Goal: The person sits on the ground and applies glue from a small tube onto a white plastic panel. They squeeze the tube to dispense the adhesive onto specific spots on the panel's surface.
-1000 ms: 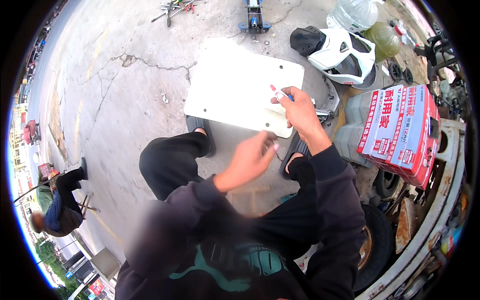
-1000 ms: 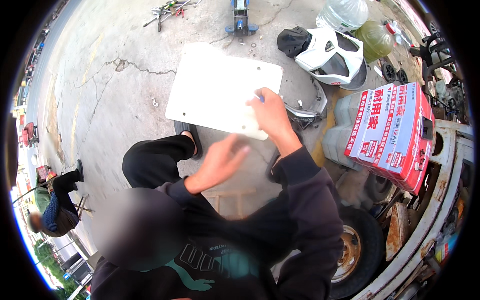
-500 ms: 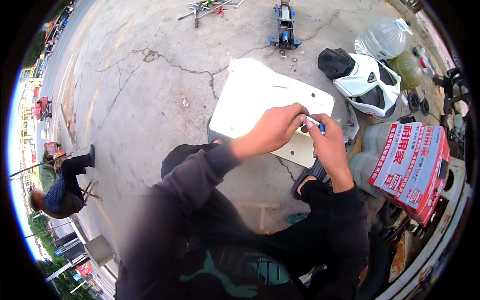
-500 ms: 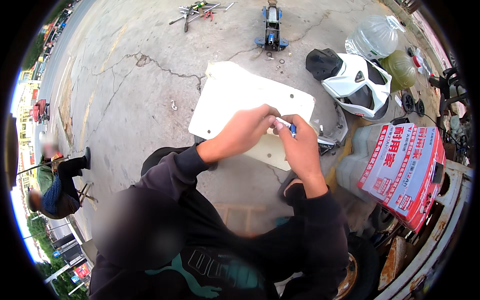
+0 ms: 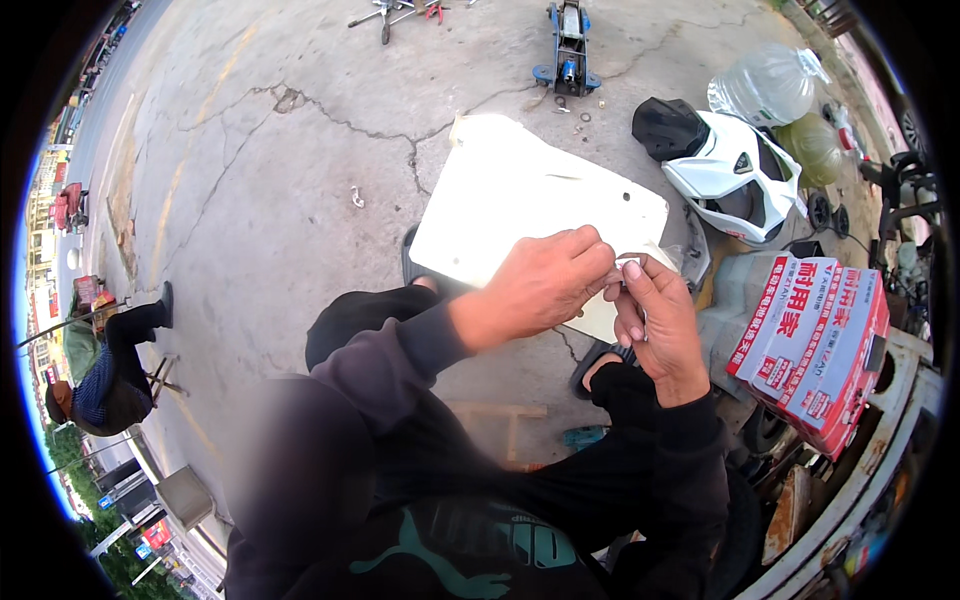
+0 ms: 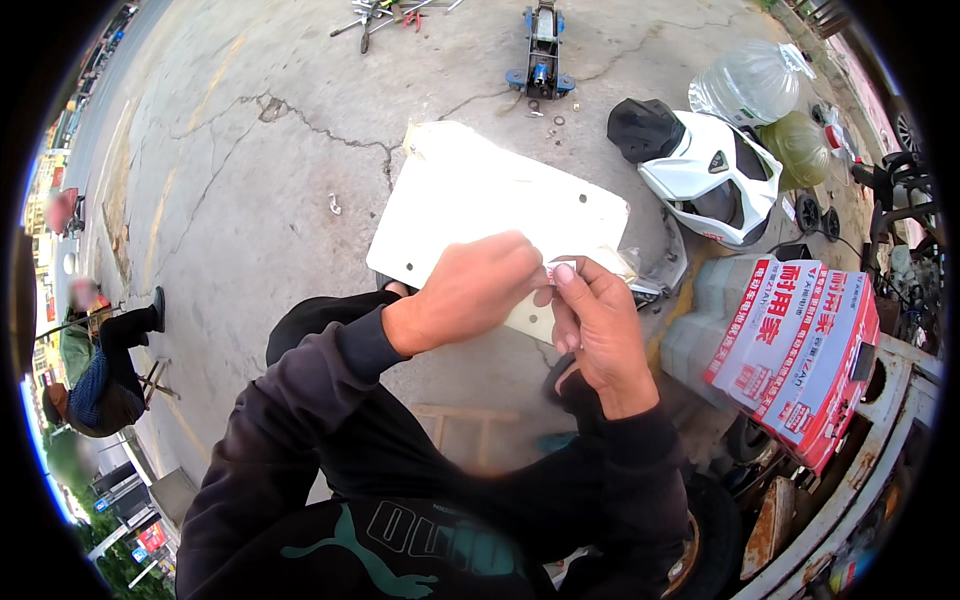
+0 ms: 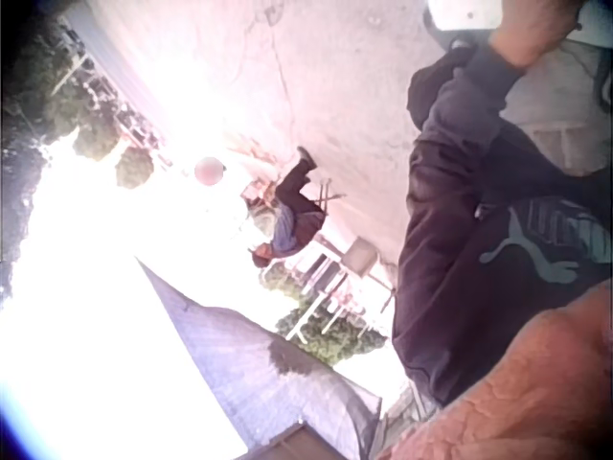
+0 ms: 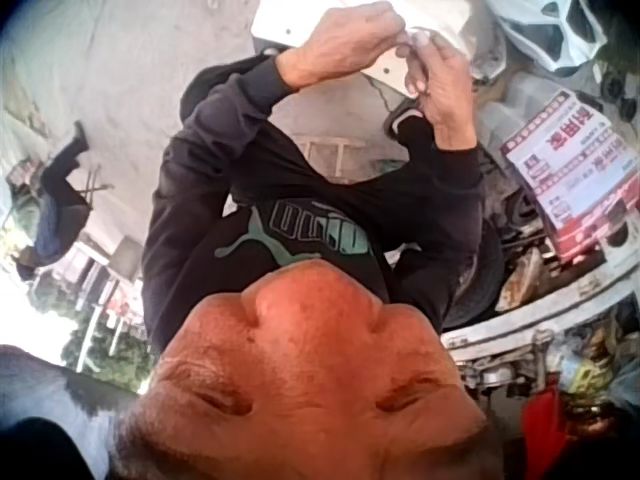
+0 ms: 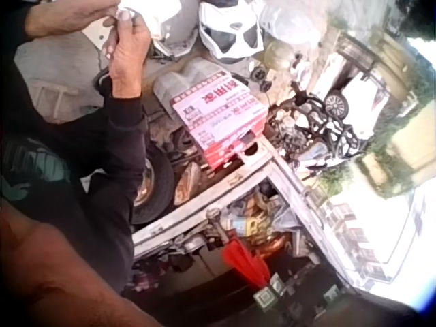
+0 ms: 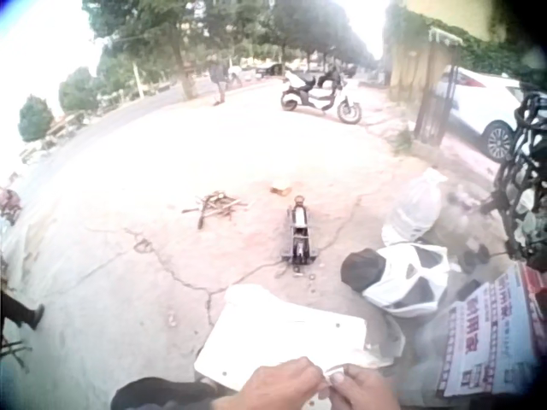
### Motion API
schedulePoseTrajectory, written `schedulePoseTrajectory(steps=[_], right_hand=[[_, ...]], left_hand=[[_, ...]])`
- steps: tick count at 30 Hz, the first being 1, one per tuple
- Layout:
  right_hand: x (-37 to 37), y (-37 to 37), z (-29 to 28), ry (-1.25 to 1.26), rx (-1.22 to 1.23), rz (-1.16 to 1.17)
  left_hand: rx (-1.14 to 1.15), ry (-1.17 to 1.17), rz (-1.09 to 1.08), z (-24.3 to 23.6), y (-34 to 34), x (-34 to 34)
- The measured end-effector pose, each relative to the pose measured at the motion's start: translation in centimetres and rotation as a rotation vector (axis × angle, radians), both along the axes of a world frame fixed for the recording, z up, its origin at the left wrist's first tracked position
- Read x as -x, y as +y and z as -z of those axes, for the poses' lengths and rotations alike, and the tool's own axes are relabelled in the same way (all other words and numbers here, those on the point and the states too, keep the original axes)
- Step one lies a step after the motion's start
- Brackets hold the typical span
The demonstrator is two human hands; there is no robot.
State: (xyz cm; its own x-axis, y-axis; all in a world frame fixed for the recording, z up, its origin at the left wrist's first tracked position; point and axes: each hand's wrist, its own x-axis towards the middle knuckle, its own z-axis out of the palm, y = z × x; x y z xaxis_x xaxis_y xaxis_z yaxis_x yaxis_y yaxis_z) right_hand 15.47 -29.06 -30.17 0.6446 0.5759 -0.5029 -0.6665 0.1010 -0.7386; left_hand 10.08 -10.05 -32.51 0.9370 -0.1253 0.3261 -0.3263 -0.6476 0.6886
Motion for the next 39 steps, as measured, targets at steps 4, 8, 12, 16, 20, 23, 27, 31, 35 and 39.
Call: schedulePoseTrajectory(steps=[4, 8, 12, 16, 20, 23, 27, 31, 35, 39], right_hand=[[0.9, 0.5, 0.0, 0.041, -0.058, 0.051], [1.6, 0.7, 0.8, -0.004, -0.029, 0.106], [1.0, 0.7, 0.8, 0.045, 0.009, 0.151], [0.7, 0.1, 0.6, 0.043, -0.042, 0.117], [1.0, -0.2, 0.5, 0.051, -0.041, 0.055], [1.3, -0.9, 0.6, 0.092, -0.046, 0.031], [1.5, -1.2, 0.9, 0.111, -0.039, 0.003], [1.5, -1.5, 1.2, -0.003, 0.050, -0.010], [1.3, -1.3, 0.9, -0.087, 0.115, 0.028], [1.6, -0.5, 1.3, -0.239, 0.206, 0.093]], left_hand=[[0.022, -0.033, -0.061, -0.3, -0.1, 0.2], [0.363, 0.480, -0.165, -1.5, -0.3, -0.7], [0.205, 0.444, -0.078, -1.2, 0.8, -1.3], [0.144, 0.303, 0.032, -2.2, 0.7, -0.5], [-0.051, 0.141, 0.162, -2.1, 1.7, -0.6], [-0.125, 0.035, 0.185, -2.1, 1.3, -0.8], [-0.228, -0.053, 0.237, -1.6, 1.6, -0.5], [-0.095, 0.073, 0.176, -1.0, 1.0, -0.2], [0.369, 0.450, -0.011, -0.9, -0.7, 0.1], [0.754, 0.768, -0.138, 0.0, -1.1, -0.2]])
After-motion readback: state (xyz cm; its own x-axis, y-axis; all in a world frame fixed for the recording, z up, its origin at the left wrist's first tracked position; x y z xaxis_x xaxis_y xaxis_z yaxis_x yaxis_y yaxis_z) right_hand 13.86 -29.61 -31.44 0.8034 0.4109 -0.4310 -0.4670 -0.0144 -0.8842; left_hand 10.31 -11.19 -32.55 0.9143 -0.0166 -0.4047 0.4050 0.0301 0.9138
